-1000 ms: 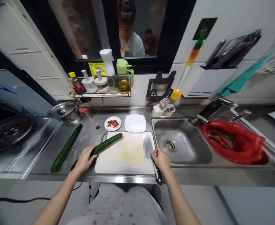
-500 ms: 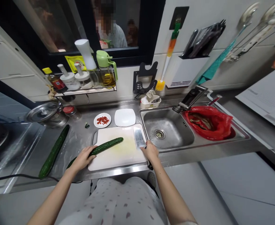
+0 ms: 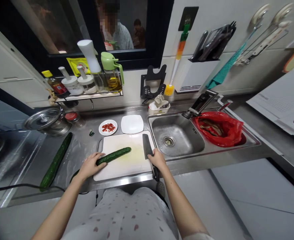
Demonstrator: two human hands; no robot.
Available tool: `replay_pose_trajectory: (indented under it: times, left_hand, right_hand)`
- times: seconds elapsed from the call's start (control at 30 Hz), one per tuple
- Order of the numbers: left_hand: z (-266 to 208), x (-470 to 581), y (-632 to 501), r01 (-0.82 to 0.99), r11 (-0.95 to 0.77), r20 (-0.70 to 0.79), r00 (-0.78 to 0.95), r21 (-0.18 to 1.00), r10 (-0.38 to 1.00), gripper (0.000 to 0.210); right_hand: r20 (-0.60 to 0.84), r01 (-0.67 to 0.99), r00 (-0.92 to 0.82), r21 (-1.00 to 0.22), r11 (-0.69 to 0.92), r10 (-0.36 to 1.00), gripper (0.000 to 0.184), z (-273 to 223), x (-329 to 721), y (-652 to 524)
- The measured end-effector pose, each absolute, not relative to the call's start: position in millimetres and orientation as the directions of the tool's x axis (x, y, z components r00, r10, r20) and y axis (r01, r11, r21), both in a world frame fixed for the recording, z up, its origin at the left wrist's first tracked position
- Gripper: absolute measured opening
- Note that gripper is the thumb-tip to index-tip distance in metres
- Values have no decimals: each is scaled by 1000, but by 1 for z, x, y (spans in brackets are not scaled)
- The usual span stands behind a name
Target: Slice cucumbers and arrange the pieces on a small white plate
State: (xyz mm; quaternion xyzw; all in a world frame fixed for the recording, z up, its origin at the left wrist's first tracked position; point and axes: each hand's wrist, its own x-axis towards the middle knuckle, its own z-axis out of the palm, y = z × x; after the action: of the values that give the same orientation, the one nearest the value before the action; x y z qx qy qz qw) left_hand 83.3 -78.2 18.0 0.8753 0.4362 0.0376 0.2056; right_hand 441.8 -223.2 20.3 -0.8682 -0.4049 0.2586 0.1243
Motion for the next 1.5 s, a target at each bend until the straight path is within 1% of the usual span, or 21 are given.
replay_pose_trajectory:
  times: [0.1, 0.17, 0.3, 0.4, 0.53, 0.7, 0.8, 0.9, 1.1, 1.3, 1.5]
  left_hand:
    - [22, 115, -88, 713, -580, -24, 639, 394, 769, 52]
    - [20, 137, -97, 679, -613, 30, 660, 404, 751, 50]
    - [11, 166, -110, 615, -680, 47, 727, 400, 685, 46]
    - [6, 170, -110, 612, -693, 50, 735, 380, 676, 45]
    - [6, 170, -103, 614, -701, 44, 740, 363, 671, 43]
    - [7, 181, -103, 619, -684, 61, 722, 387, 689, 39]
    - [3, 191, -105, 606, -679, 88, 716, 415, 693, 38]
    - [-2, 199, -106, 586, -685, 114, 718, 433, 686, 36]
    - [-5, 204, -108, 609, -679, 118, 703, 411, 702, 31]
    - [-4, 204, -112, 610, -682, 129, 700, 403, 702, 32]
    - [-3, 205, -113, 615, -685, 132, 699, 391, 703, 32]
  right_hand:
    - [-345, 612, 520, -487, -623, 781, 15, 22, 434, -221]
    - [-345, 630, 506, -478, -612, 790, 18, 25, 428, -219]
    - [-364, 722, 465, -372, -584, 807, 26, 30, 420, -218]
    - [-395, 764, 446, -299, -571, 803, 27, 31, 415, -219]
    - [-416, 783, 445, -249, -570, 793, 27, 32, 410, -219]
    - [-433, 790, 451, -212, -575, 780, 29, 39, 405, -214]
    - [-444, 801, 436, -206, -563, 783, 28, 48, 399, -210]
    - [-406, 827, 407, -216, -518, 819, 29, 59, 384, -207]
    - [-391, 873, 342, -203, -443, 854, 30, 70, 345, -207]
    - [-431, 871, 327, -208, -446, 841, 34, 71, 326, -206]
    - [-480, 855, 331, -211, -473, 812, 34, 70, 323, -208]
